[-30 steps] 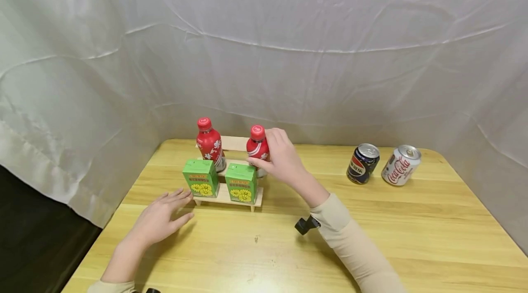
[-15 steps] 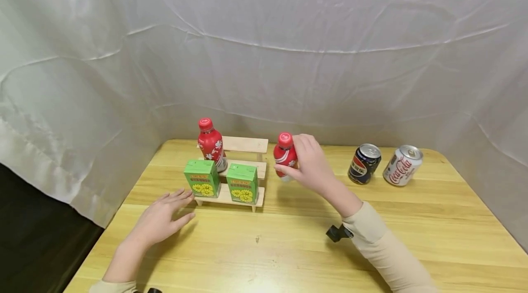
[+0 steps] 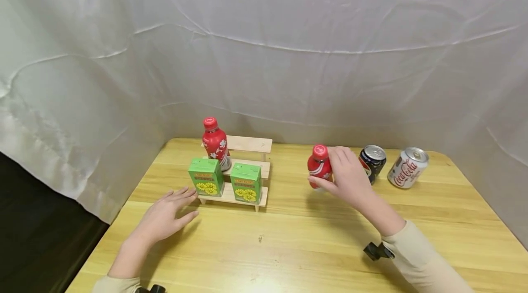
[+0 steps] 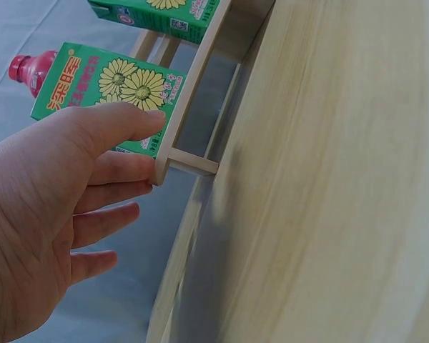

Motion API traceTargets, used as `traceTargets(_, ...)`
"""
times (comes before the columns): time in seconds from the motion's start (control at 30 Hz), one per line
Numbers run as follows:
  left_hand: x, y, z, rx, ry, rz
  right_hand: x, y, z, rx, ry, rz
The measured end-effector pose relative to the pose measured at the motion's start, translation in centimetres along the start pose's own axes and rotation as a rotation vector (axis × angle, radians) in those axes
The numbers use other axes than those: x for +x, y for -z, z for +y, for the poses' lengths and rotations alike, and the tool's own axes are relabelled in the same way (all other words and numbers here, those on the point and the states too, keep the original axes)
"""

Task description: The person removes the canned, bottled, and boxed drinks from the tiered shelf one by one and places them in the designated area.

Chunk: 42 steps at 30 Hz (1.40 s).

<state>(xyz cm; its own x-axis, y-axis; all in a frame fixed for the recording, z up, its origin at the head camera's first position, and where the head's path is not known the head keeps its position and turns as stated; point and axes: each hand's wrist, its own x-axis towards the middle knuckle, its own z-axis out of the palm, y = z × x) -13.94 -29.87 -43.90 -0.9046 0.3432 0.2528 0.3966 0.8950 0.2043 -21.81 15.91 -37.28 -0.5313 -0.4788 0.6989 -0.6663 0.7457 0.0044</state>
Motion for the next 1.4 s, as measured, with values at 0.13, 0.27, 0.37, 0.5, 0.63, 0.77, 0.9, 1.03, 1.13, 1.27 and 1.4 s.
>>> traceTargets(0.13,0.1,-0.1,0.0,-0.002,0.000,0.000,-1.6,0.8,0.8,-0.017,-0.049,0.004)
traceTargets(0.27,0.1,-0.1,0.1,-0.002,0.003,-0.001,-3.0,1.7,1.5,-0.005,-0.112,-0.005)
traceTargets(0.37,0.1,-0.1,0.0,-0.003,0.007,-0.003,-4.1,2.3,2.1,0.001,-0.156,-0.008)
traceTargets(0.5,0.0,-0.1,0.0,0.000,0.011,-0.007,-5.3,3.1,2.9,-0.023,-0.173,0.025)
traceTargets(0.63,0.0,-0.1,0.0,0.001,0.009,-0.005,-6.4,3.7,3.7,-0.042,-0.175,0.069)
traceTargets(0.77,0.1,-0.1,0.0,-0.001,0.005,-0.001,-7.5,4.4,4.5,-0.038,-0.212,0.057)
traceTargets(0.9,0.1,-0.1,-0.1,-0.008,0.011,-0.007,-8.5,5.1,5.4,-0.025,-0.263,0.027)
traceTargets(1.03,0.0,-0.1,-0.1,-0.008,0.016,-0.010,-9.7,5.9,6.3,-0.024,-0.337,0.005)
traceTargets(1.13,0.0,0.0,0.0,-0.006,0.016,-0.012,-10.7,6.5,7.0,-0.029,-0.413,-0.009)
traceTargets(1.27,0.0,0.0,0.0,-0.007,0.015,-0.014,-11.7,7.2,8.1,-0.035,-0.495,-0.021)
traceTargets(1.4,0.0,0.0,0.2,-0.012,0.017,-0.013,-12.6,7.8,9.2,-0.048,-0.545,-0.039)
